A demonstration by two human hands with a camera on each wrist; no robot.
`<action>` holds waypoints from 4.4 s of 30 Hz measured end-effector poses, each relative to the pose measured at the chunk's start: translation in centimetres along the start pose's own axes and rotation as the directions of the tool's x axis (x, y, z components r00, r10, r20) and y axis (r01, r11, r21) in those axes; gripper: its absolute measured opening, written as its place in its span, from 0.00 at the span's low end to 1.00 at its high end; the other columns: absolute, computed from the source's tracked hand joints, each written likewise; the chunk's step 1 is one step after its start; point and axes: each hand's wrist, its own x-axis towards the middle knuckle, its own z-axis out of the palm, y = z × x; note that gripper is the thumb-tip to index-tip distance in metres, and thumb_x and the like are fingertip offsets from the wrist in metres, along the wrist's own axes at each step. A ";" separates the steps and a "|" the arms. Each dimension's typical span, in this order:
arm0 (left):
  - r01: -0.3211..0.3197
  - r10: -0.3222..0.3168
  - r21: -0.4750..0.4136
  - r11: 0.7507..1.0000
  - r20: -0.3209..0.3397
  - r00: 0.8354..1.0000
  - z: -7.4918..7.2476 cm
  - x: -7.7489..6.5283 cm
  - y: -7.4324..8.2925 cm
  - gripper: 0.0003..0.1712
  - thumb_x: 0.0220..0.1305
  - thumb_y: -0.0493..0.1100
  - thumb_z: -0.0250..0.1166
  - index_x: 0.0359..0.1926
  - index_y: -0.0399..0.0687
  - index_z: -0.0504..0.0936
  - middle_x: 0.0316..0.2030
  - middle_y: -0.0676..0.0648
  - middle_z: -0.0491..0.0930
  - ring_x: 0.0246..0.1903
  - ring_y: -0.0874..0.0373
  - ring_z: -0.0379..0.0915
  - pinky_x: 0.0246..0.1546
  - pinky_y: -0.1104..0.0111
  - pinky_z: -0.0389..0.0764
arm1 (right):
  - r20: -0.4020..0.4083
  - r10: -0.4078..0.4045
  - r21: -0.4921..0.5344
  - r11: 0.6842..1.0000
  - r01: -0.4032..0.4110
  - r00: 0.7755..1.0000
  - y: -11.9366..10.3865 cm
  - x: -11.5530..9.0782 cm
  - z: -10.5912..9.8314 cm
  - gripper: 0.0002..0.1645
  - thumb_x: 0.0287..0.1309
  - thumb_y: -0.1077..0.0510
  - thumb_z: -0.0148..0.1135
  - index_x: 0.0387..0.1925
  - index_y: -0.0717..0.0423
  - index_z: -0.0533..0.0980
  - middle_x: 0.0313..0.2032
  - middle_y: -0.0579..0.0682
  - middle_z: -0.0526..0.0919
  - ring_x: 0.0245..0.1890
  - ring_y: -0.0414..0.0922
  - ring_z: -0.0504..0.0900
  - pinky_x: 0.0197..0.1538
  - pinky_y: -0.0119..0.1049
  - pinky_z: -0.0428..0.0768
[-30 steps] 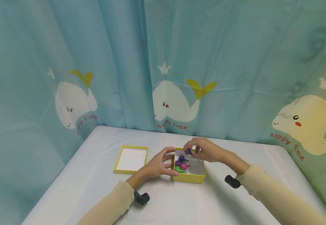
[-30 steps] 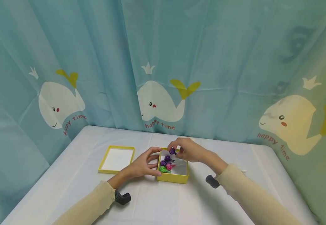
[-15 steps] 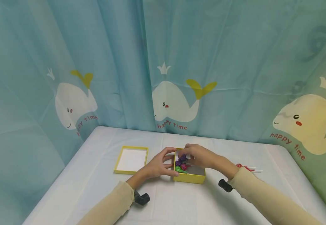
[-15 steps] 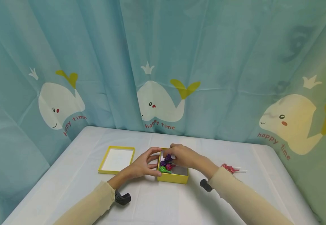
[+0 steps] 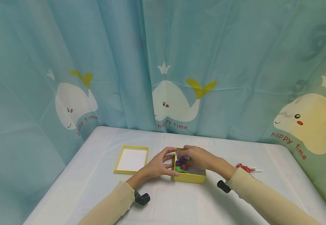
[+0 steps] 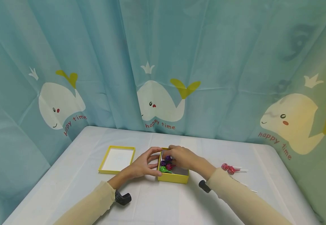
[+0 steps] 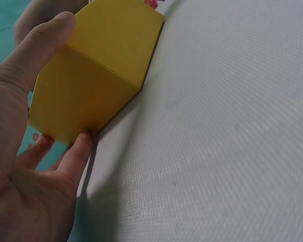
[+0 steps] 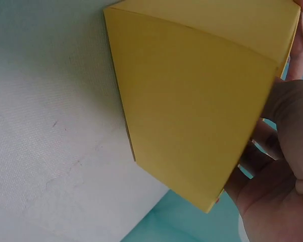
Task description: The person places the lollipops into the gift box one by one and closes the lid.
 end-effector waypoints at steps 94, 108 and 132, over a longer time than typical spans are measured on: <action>0.006 -0.006 0.021 1.000 -0.018 1.000 0.1 0.2 -0.1 0.53 0.53 0.36 0.81 0.75 0.50 0.61 0.77 0.42 0.55 0.75 0.44 0.57 0.67 0.62 0.75 | -0.158 0.171 0.095 0.983 -0.157 0.973 2.7 -12.0 -6.4 0.26 0.57 0.58 0.77 0.57 0.45 0.80 0.44 0.39 0.83 0.38 0.41 0.83 0.38 0.36 0.87; 0.008 -0.008 0.006 1.000 -0.024 1.000 0.0 0.1 -0.1 0.55 0.52 0.36 0.81 0.76 0.46 0.60 0.77 0.42 0.55 0.75 0.43 0.57 0.67 0.61 0.75 | -0.249 0.154 0.093 0.986 -0.135 0.956 3.9 -16.5 -5.8 0.25 0.55 0.60 0.78 0.54 0.47 0.80 0.41 0.40 0.83 0.34 0.32 0.81 0.30 0.30 0.83; 0.008 -0.008 0.004 1.000 -0.026 1.000 0.0 0.2 0.1 0.55 0.51 0.37 0.82 0.75 0.49 0.61 0.76 0.44 0.57 0.75 0.44 0.57 0.66 0.62 0.76 | -0.285 0.176 0.113 0.982 -0.149 0.942 7.6 -24.5 -0.5 0.35 0.44 0.65 0.82 0.55 0.51 0.78 0.36 0.43 0.79 0.30 0.31 0.76 0.26 0.30 0.78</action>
